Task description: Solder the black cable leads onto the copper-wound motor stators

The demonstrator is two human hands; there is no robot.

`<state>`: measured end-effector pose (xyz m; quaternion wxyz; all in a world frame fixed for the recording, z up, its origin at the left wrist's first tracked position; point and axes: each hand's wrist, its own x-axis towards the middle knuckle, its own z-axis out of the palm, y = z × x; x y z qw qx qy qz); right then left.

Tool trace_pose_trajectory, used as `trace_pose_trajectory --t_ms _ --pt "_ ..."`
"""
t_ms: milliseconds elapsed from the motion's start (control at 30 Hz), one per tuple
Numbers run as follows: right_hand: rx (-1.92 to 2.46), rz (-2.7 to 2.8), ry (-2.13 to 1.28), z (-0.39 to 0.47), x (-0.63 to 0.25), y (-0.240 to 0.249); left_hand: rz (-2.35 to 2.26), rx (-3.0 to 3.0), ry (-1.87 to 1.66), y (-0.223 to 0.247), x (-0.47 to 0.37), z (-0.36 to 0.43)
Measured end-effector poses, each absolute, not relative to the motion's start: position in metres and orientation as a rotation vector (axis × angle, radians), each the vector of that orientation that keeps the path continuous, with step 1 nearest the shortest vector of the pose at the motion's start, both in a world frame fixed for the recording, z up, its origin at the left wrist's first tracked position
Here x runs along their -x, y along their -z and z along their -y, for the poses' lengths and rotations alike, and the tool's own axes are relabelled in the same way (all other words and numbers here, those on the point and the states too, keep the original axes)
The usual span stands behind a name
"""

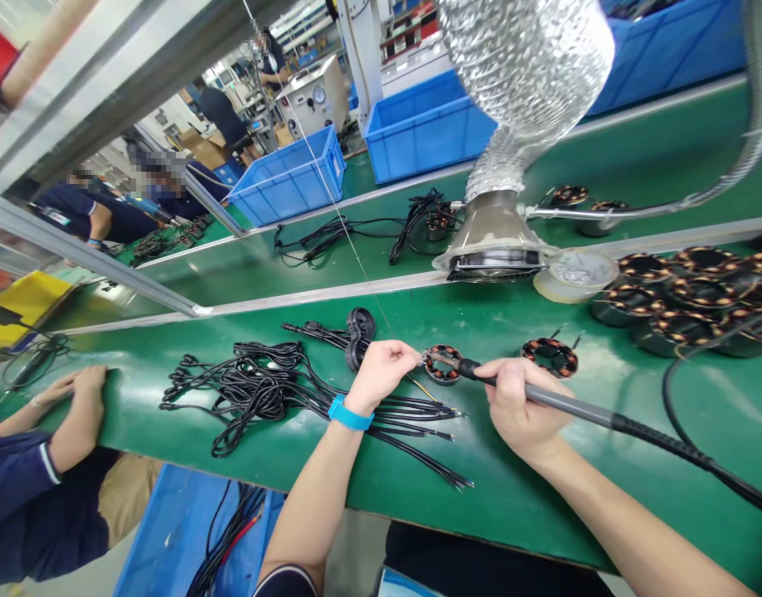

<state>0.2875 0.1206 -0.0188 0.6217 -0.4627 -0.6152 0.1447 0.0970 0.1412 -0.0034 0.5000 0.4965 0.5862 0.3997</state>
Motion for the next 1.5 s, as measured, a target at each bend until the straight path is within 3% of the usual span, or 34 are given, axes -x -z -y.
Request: trace_pose_trajectory --t_ms 900,1500 --pt "0.749 1.848 -0.452 -0.142 -0.261 0.027 -1.238 -1.325 -0.922 -0.004 -0.096 -0.135" --pt "0.784 1.849 -0.484 -0.133 -0.266 0.024 -1.197 -1.266 -0.667 -0.011 -0.088 -0.135"
